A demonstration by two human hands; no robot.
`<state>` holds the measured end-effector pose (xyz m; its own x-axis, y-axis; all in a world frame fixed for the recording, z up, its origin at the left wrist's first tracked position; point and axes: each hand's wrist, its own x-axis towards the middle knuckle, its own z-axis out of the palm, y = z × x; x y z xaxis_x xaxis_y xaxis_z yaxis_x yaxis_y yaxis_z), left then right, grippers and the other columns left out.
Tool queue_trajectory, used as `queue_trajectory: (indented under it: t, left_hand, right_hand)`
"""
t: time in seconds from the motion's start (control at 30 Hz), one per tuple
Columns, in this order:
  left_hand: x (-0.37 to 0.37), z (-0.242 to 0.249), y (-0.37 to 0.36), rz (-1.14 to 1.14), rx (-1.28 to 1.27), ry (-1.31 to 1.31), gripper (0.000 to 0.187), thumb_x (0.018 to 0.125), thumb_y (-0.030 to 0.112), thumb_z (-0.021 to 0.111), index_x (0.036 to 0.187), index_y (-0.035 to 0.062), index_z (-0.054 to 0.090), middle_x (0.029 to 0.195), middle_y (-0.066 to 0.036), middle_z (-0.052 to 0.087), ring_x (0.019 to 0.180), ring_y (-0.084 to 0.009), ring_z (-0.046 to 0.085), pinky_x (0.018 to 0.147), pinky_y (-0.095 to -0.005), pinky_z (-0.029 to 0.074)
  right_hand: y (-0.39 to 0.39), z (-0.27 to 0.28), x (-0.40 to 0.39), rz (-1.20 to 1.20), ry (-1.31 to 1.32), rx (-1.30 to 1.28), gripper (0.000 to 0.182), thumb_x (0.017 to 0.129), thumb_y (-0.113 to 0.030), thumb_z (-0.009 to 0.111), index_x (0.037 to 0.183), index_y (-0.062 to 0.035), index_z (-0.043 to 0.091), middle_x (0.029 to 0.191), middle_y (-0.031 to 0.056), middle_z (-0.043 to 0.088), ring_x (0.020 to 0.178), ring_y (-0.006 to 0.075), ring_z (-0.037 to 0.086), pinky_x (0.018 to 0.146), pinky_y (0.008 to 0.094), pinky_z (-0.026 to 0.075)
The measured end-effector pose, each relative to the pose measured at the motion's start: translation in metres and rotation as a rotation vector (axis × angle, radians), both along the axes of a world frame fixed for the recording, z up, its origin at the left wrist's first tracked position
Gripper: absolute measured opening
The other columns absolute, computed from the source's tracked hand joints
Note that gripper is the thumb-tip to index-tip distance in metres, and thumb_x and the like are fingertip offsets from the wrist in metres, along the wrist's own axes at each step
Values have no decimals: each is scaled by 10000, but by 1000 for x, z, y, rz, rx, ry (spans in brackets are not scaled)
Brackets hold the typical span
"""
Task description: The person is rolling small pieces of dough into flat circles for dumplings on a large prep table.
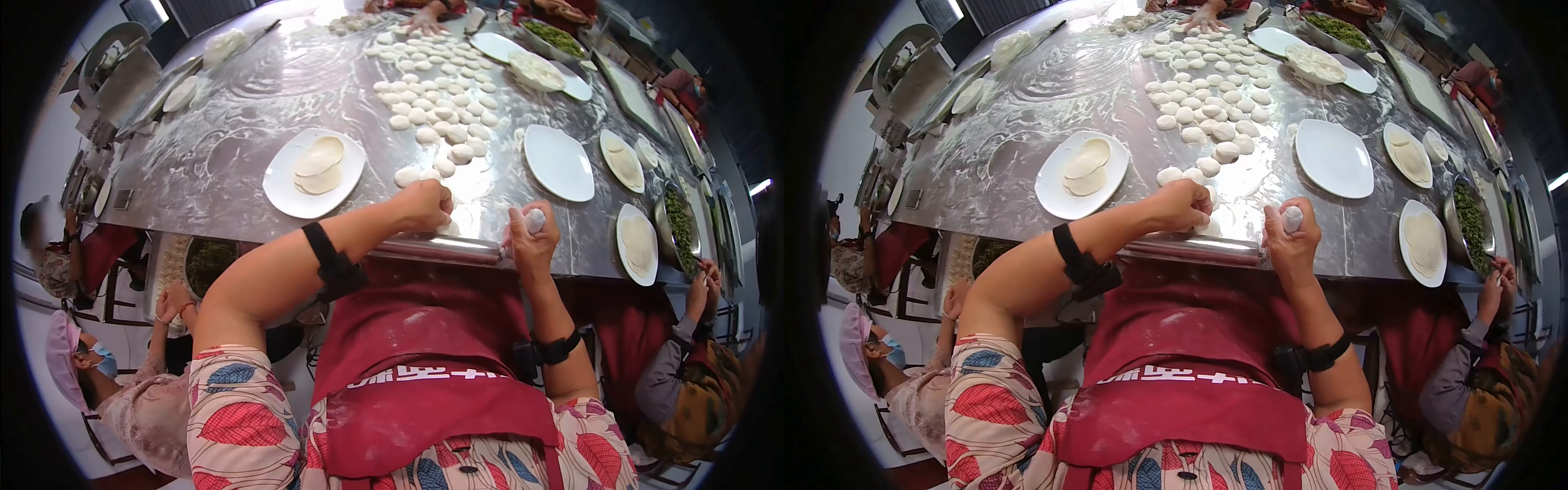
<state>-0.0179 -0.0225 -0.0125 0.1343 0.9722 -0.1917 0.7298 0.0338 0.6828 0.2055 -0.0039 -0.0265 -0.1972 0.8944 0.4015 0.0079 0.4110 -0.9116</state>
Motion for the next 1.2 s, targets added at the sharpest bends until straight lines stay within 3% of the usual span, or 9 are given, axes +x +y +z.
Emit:
queue_trajectory:
  t: [0.3,0.37,0.5,0.63,0.77,0.93,1.0,1.07,1.2]
  left_hand:
    - [3,-1,25,13,33,-61,137,689,93,682,810,34,707,752,-105,682,739,-202,654,686,-314,502]
    - [1,7,30,-2,-56,-70,142,689,91,673,814,33,707,749,-109,680,733,-207,654,685,-320,502]
    - [-6,-1,18,25,43,82,128,710,79,651,811,20,703,754,-106,682,728,-184,650,692,-316,508]
    - [-9,1,9,98,-9,-58,178,708,99,658,862,38,722,795,-140,692,764,-222,667,716,-329,515]
    - [5,-3,22,51,151,32,177,724,112,658,871,39,724,792,-140,692,750,-243,668,700,-333,511]
    - [-8,-2,11,-3,122,77,86,703,75,627,735,6,668,705,-151,656,696,-237,650,655,-336,504]
    - [-16,-6,5,80,70,7,95,709,77,621,758,0,647,702,-144,646,677,-240,641,641,-337,500]
    - [-16,-2,1,91,-66,-67,137,727,99,627,809,-9,612,722,-136,640,692,-250,631,665,-349,493]
    - [-3,-2,14,45,112,50,139,756,102,632,851,0,626,779,-144,656,785,-251,629,728,-362,479]
  right_hand:
    - [61,10,-37,-20,-88,6,195,839,-49,649,779,-50,463,553,26,522,440,82,497,386,247,369]
    - [54,12,-33,-35,-102,22,194,836,-47,649,781,-47,463,559,32,531,439,84,501,386,252,373]
    - [18,1,-8,-67,-42,-2,187,831,-42,646,784,-41,465,566,39,538,435,91,506,389,261,381]
    - [29,7,-19,-107,-74,-14,183,824,-43,645,780,-33,468,575,36,539,454,100,517,411,263,390]
    - [66,-2,-37,-136,-174,75,180,823,-39,644,785,-28,469,601,43,548,496,104,532,443,269,404]
    - [17,2,-7,-97,-110,4,186,817,-47,652,805,-31,468,602,57,542,495,110,530,452,274,411]
    - [0,1,1,-57,-44,-83,186,816,-50,655,816,-30,470,595,59,538,491,114,533,449,277,413]
    - [22,-3,-13,-128,-96,34,182,819,-52,652,811,-31,472,583,53,535,471,116,532,431,277,414]
    - [64,7,-45,-112,-136,44,167,819,-47,644,792,-43,480,556,45,536,414,114,514,385,266,411]
